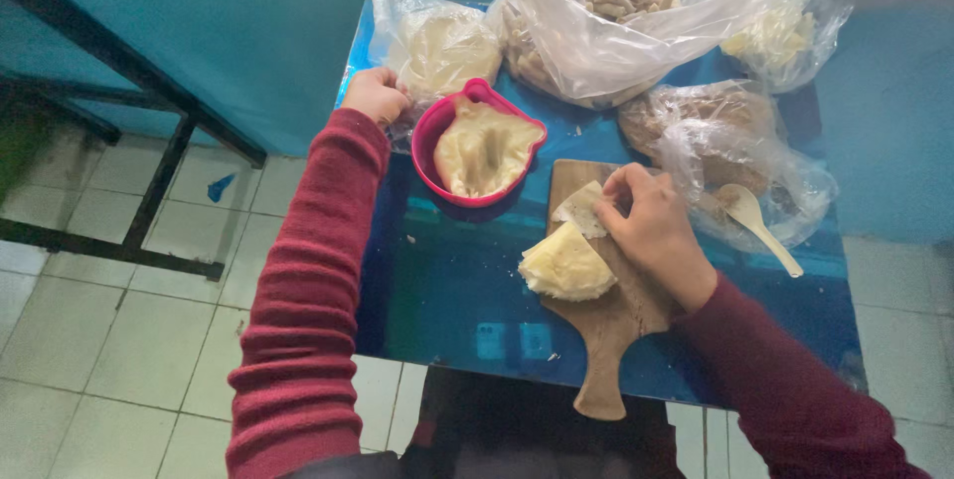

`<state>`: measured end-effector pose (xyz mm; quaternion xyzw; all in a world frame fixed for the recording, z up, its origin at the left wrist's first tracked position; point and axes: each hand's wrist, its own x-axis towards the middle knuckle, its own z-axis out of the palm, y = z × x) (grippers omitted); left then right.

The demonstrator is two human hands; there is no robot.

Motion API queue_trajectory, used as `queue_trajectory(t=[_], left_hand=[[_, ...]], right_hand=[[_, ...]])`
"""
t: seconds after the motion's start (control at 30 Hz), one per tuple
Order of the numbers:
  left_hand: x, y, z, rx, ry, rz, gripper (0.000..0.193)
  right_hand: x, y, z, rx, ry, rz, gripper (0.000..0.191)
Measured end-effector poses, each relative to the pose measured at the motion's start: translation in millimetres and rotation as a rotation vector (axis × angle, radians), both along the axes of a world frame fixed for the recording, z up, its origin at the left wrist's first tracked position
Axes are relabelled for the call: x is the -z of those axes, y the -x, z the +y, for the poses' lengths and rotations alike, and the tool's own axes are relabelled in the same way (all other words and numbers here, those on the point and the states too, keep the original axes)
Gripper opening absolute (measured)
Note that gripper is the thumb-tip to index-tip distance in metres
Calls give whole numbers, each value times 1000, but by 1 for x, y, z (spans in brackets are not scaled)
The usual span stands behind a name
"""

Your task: The person folds filled pastry pockets at a blue table. They take square dough wrappers from a stack on a wooden board, spoon brown filling from a plastic bag onto a wrapper, fold the wrapper over into a triangle and pinch the edges closed, placing finished pockets into a pink bowl. They repeat this cycle and handle dough pieces from a plastic bag.

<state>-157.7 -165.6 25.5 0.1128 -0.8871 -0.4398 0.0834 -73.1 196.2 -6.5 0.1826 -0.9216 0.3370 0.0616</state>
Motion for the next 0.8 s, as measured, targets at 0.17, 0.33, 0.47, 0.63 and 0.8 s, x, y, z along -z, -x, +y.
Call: queue_trajectory(t=[0.17,0.33,0.47,0.63,0.8], left_hand=[[-2,-26,16,-212,772,73,55],[-29,-78,50,-62,536,414,23],[-17,-126,110,448,345,26,34],[11,-140,144,635,281,117,54],[27,-132,136,683,140,-187,69]], right_hand=[[-18,-7,6,74,178,-268,42],[-23,6,17,88,94,-327,61],[-20,7,25,68,32,-311,66],[-21,-3,30,-3,-103,26,44],[-14,-4,15,-277,-115,115,33]])
